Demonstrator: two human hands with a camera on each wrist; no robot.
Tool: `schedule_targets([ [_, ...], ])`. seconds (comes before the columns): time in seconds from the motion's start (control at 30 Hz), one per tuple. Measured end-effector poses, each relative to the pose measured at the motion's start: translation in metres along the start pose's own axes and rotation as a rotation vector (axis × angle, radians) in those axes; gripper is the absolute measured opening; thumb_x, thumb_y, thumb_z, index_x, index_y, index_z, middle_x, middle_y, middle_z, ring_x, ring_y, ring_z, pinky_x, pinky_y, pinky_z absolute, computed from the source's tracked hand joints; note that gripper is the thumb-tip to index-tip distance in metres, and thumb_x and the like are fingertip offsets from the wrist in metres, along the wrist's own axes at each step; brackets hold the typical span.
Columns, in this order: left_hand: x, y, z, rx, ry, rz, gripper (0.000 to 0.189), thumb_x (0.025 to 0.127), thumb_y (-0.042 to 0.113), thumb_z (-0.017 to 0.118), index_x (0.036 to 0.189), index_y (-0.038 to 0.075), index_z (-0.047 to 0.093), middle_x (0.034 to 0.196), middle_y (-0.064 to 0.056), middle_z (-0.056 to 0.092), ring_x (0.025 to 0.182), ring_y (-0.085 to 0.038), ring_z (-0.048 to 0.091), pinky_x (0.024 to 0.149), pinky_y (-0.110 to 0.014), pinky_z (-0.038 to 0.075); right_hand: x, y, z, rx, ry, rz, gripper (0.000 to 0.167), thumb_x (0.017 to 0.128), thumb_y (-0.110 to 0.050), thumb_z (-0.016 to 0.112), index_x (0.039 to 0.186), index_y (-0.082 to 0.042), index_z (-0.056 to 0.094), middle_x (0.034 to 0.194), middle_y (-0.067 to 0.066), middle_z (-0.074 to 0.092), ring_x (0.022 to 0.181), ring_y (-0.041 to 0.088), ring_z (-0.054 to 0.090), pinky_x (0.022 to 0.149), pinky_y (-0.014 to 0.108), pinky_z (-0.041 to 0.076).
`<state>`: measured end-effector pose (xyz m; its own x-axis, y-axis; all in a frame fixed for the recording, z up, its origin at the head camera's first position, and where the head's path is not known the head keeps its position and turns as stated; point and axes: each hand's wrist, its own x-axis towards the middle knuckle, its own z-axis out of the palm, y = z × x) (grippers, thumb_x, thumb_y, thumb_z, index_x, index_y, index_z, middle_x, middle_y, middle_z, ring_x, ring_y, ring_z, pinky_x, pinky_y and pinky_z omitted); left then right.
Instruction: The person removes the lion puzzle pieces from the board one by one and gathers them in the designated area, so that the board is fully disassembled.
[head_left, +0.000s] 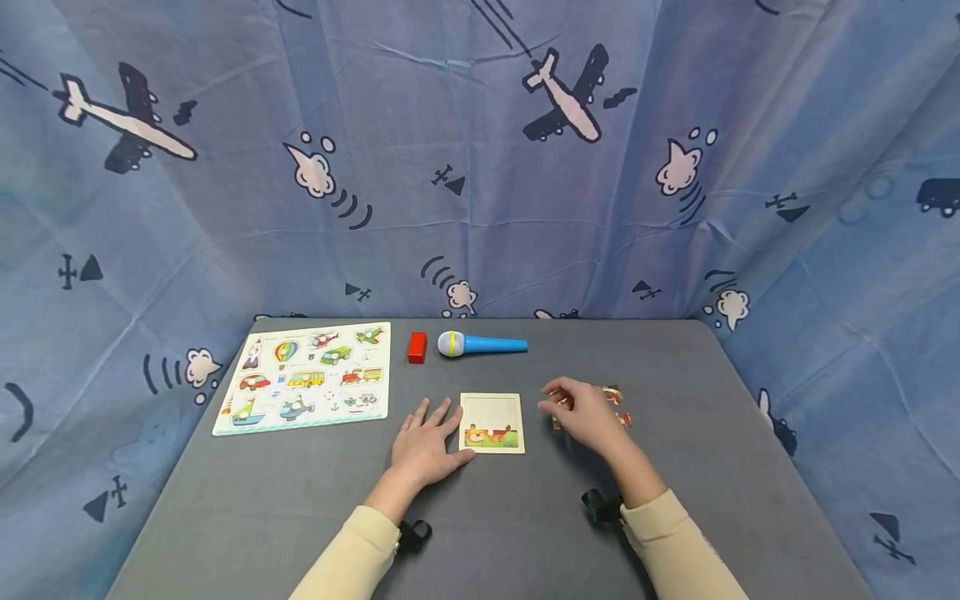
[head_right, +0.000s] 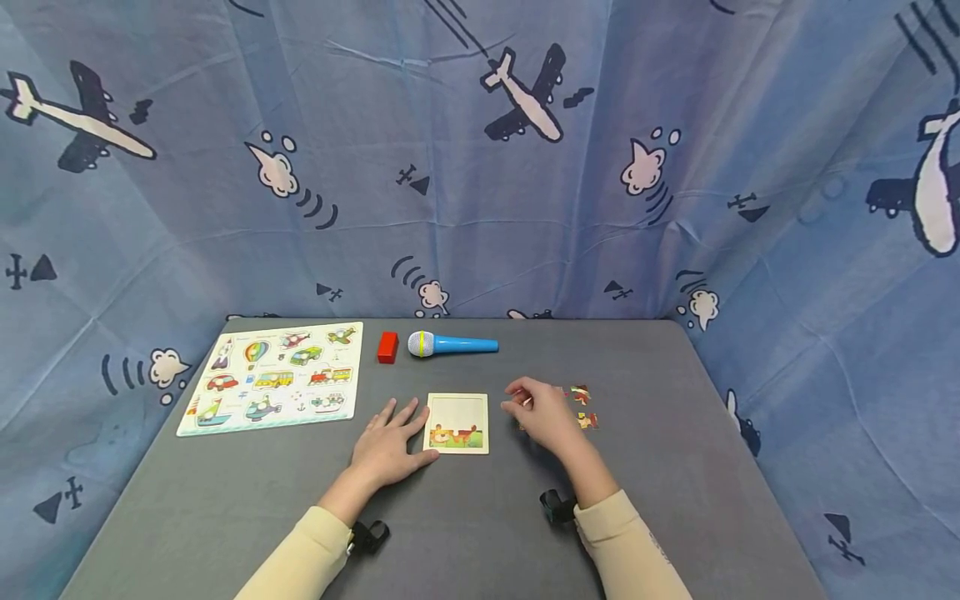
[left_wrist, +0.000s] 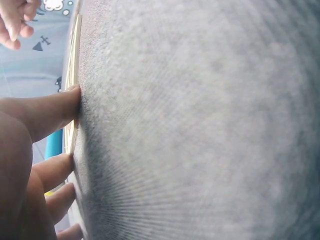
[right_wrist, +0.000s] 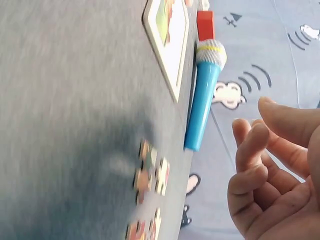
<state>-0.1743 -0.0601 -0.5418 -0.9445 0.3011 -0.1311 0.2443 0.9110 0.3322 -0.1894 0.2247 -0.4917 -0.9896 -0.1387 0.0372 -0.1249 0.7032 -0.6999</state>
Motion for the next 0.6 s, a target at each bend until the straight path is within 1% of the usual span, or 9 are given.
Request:
schedule_targets([
  [0.03,0.0,0.0,0.0,-0.001,0.0,0.0,0.08,0.088,0.064,0.065,0.155,0.026,0.044,0.164,-0.001,0.034,0.155,-0.036,0.02,0.122,-0.057,0.024,0.001,-0.001,0.003,-0.01,-0.002,-0.011,0.025,0.092,-0.019,0.075,0.112,-0.005,0.071,0.09,0.002,0.072,0.066,0.011,0.06,0.058,0.029,0.05],
  [0.23,-0.001,0.001,-0.001,-0.006,-0.001,-0.003,0.08,0.088,0.063,0.066,0.154,0.025,0.044,0.164,-0.001,0.034,0.155,-0.037,0.02,0.122,-0.057,0.024,0.004,-0.015,0.018,-0.002,-0.028,-0.024,0.025,0.092,-0.018,0.075,0.111,-0.004,0.071,0.09,0.001,0.07,0.071,0.011,0.058,0.063,0.027,0.049],
  [0.4,0.0,0.002,-0.001,0.002,-0.004,-0.013,0.079,0.088,0.064,0.065,0.154,0.026,0.045,0.164,-0.001,0.034,0.155,-0.036,0.02,0.122,-0.056,0.024,0.007,-0.028,0.032,0.037,-0.068,-0.027,0.022,0.092,-0.016,0.075,0.11,-0.004,0.072,0.086,-0.001,0.069,0.07,0.011,0.056,0.062,0.025,0.047],
  [0.6,0.0,0.001,0.0,0.015,-0.002,-0.013,0.079,0.088,0.064,0.065,0.154,0.027,0.044,0.164,-0.001,0.034,0.155,-0.036,0.02,0.122,-0.056,0.025,0.011,-0.036,0.056,0.062,-0.128,-0.034,0.019,0.091,-0.015,0.076,0.107,-0.006,0.072,0.082,-0.003,0.068,0.066,0.01,0.056,0.058,0.023,0.046],
])
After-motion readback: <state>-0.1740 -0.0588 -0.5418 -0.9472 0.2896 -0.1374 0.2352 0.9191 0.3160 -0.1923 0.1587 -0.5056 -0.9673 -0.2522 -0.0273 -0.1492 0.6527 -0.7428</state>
